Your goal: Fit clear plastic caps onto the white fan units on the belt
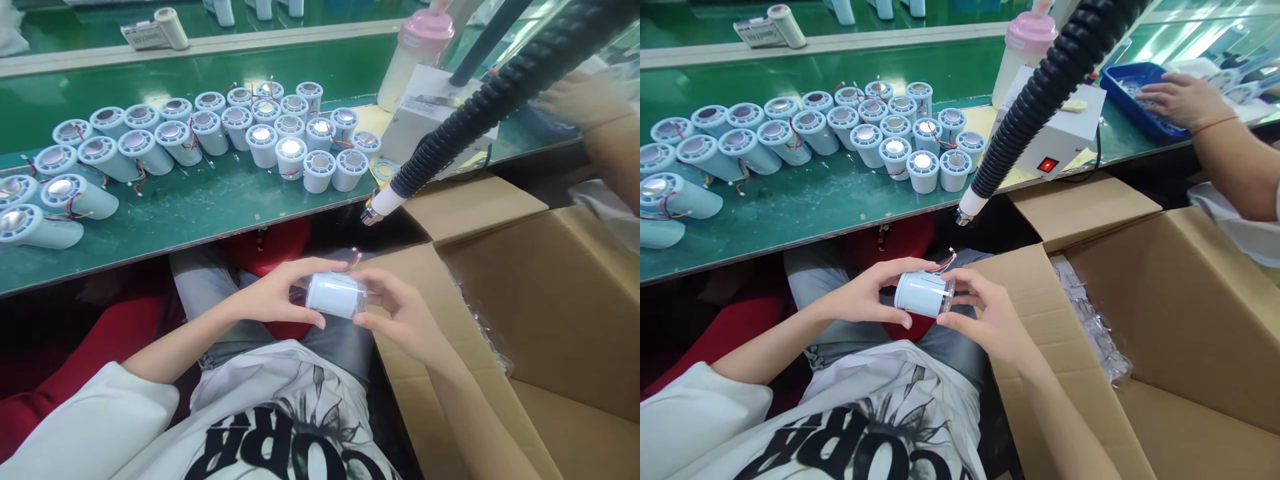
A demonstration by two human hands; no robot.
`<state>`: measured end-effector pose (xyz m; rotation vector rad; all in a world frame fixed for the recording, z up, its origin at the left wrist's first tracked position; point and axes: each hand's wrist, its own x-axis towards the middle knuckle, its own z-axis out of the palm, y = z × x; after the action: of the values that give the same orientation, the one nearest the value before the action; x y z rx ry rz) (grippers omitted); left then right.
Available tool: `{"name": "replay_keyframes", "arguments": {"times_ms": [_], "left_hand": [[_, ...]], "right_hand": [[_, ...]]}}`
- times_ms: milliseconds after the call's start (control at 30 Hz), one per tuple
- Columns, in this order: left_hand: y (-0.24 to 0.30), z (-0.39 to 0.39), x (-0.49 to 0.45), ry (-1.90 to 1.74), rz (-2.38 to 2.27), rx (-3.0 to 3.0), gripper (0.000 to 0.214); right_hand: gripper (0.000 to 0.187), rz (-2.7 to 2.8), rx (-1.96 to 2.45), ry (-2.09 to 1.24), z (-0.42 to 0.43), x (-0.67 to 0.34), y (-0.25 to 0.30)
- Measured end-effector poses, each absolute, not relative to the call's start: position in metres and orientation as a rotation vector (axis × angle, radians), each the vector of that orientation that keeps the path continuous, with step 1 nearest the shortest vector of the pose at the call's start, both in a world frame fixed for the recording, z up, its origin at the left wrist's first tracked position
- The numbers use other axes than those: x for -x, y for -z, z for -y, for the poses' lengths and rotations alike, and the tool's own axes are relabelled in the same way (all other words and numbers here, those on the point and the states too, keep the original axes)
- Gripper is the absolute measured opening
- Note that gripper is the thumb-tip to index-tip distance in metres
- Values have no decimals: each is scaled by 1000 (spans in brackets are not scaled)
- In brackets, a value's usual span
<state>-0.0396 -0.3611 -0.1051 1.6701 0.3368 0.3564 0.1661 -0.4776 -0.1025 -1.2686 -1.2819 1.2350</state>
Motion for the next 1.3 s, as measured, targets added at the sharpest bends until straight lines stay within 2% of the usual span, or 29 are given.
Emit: {"name": "replay_keyframes", "arguments": {"times_ms": [467, 767, 1000, 1300], "left_hand": [[105, 362, 40, -405, -243, -1770, 80], [108, 361, 40, -429, -196, -1795, 81], [111, 360, 41, -466, -119, -1813, 83], [109, 364, 40, -499, -147, -1769, 76]], "right_hand": [[28, 858, 1225, -1528, 475, -162, 102], [51, 652, 1251, -1775, 472, -155, 108], [60, 499, 1181, -1999, 470, -150, 106], [74, 278, 1131, -2192, 468, -148, 104]]}}
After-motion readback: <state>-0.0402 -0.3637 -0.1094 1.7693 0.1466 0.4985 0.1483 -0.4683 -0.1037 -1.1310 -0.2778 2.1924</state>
